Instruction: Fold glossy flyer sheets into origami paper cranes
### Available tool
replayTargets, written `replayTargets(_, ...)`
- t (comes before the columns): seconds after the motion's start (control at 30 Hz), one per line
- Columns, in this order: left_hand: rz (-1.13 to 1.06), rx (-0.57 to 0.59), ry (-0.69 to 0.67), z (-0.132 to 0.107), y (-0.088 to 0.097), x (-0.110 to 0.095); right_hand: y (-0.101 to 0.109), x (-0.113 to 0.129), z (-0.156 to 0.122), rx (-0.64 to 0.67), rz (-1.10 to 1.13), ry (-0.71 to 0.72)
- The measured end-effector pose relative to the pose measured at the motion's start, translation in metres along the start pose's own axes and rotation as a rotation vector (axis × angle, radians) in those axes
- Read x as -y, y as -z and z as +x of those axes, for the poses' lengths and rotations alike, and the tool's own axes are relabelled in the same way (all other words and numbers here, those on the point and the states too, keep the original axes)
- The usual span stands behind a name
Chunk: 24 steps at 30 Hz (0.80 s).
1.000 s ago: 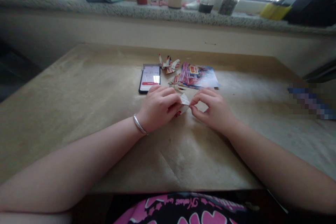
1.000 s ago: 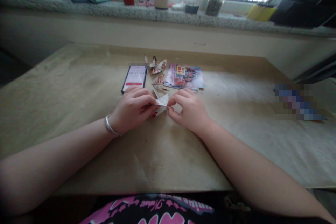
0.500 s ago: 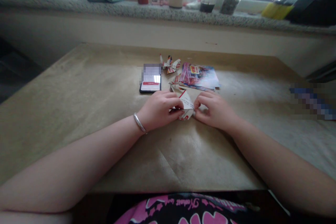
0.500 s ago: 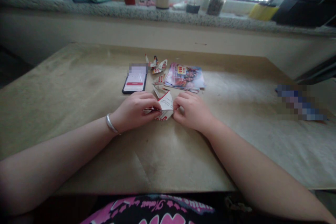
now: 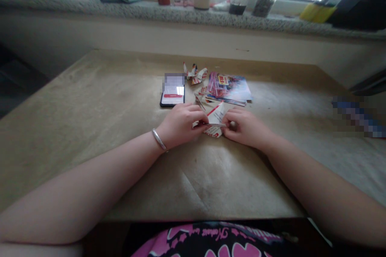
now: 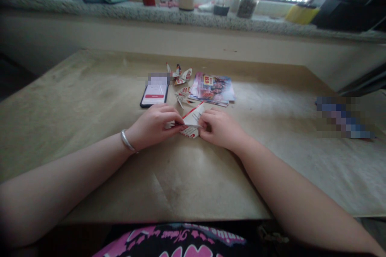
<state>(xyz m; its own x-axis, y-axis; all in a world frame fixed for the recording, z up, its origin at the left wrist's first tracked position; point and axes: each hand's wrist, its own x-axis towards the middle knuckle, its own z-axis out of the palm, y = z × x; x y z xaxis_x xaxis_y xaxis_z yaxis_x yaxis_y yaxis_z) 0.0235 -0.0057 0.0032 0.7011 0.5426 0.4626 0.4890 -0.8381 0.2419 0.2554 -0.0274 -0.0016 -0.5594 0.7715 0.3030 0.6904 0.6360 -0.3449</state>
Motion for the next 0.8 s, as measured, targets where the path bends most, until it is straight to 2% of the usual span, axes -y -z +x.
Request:
replayTargets(0.17, 0.026, 0.033, -0.009, -0.0006, -0.0047, 0.0025, -0.0009, 0.0021, 0.0009, 0.048, 0.007, -0.025)
replayTargets(0.3, -0.034, 0.04, 0.029, -0.0006, -0.0035, -0.0001, -0.0018, 0.0018, 0.0011, 0.053, -0.001, -0.04)
replayTargets(0.37, -0.101, 0.017, 0.079, -0.0008, -0.0017, -0.002, -0.0019, 0.0009, 0.001, 0.028, 0.005, -0.046)
replayTargets(0.53, -0.323, -0.152, 0.198, -0.0025, -0.0021, -0.0015, -0.0015, 0.001, 0.0003, -0.095, 0.094, -0.093)
replayTargets(0.67, -0.378, -0.15, 0.201, -0.0029, -0.0066, 0.0007, -0.0019, 0.0014, -0.0002, -0.12, 0.163, -0.168)
replayTargets(0.8, -0.34, -0.137, 0.185, -0.0023, -0.0071, -0.0003, 0.0025, -0.0025, -0.0022, -0.088, 0.275, -0.134)
